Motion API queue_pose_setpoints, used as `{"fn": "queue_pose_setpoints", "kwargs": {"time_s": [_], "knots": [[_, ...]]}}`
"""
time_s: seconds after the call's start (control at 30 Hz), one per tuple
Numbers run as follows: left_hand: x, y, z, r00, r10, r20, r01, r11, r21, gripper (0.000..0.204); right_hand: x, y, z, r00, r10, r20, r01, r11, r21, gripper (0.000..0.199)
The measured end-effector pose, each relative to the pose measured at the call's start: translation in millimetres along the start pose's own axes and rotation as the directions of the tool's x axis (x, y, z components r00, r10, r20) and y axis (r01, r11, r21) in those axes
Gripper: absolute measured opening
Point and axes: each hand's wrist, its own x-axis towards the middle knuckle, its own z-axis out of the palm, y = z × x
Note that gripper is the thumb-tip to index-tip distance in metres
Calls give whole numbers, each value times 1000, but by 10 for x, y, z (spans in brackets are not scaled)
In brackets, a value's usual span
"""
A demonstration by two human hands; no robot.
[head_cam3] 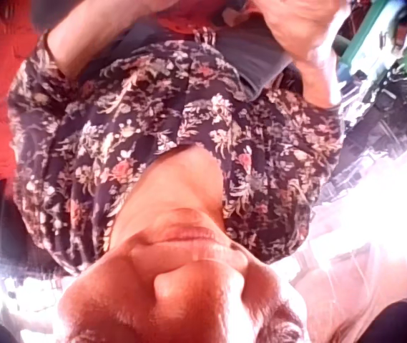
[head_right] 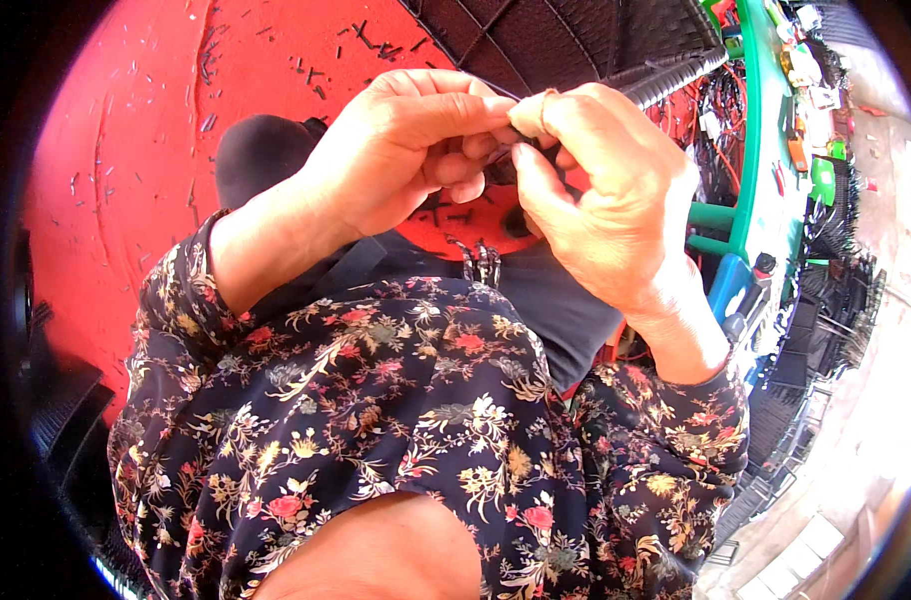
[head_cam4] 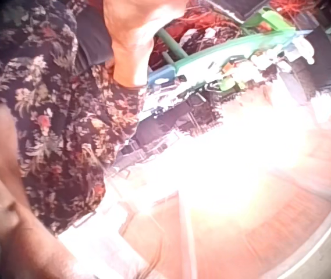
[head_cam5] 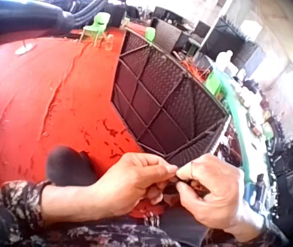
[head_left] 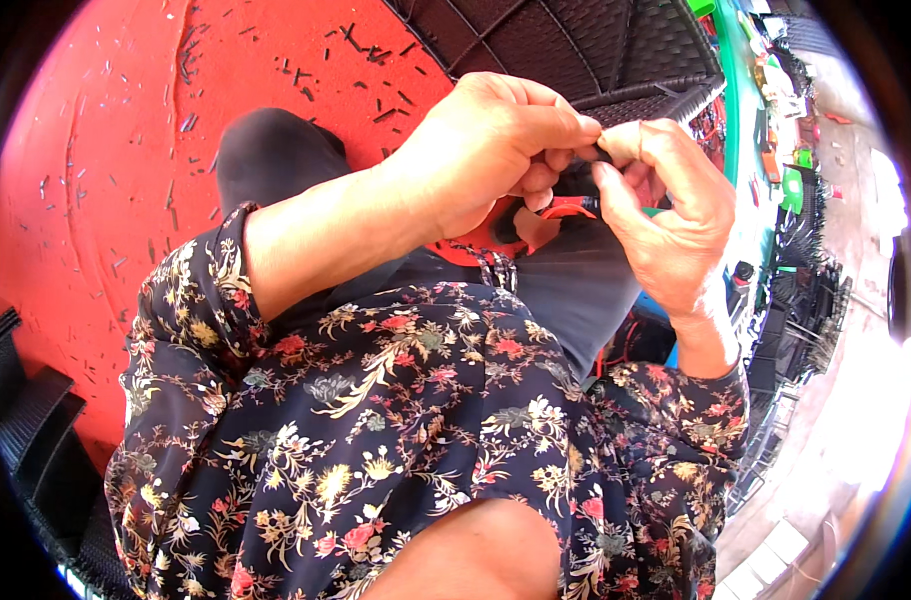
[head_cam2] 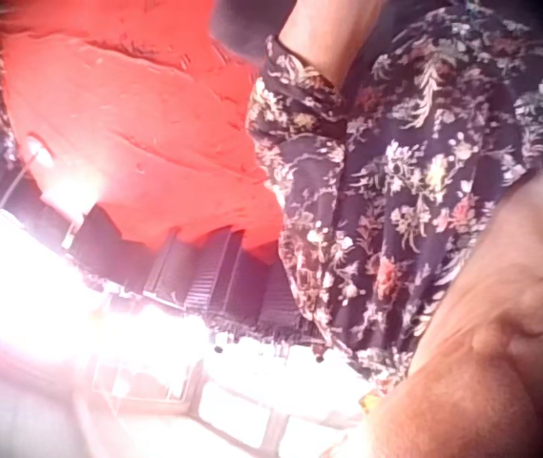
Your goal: The person uses pliers to pull a plastic strip through the frame of a black woven chair and then cuts the strip with shears.
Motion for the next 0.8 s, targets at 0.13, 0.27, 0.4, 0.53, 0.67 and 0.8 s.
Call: {"fn": "queue_pose_setpoints", "kwargs": {"time_s": [0.13, 0.27, 0.4, 0.53, 0.67, 0.8], "knots": [[8, -60, -3, 998, 50, -46, -50, 999, 6, 13, -7, -8, -65, 997, 74, -37, -66, 981, 182, 19], [-8, -153, 5, 981, 172, -84, -156, 973, 170, 7, -18, -47, -181, 997, 73, -17, -69, 980, 188, 17], [-47, -261, 34, 889, 447, 101, -456, 840, 295, 10, -49, -112, -328, 998, 65, -8, -63, 986, 154, 17], [-15, -319, 47, 715, 637, 286, -688, 570, 449, 16, -62, -181, -430, 1000, 8, 0, -8, 996, 89, 16], [10, -355, 76, 660, 685, 310, -740, 518, 430, 17, -46, -288, -524, 996, 52, 68, -49, 998, -45, 17], [-10, -381, 112, 662, 677, 323, -742, 530, 411, 16, 5, -372, -588, 985, 76, 157, -58, 992, -116, 18]]}}
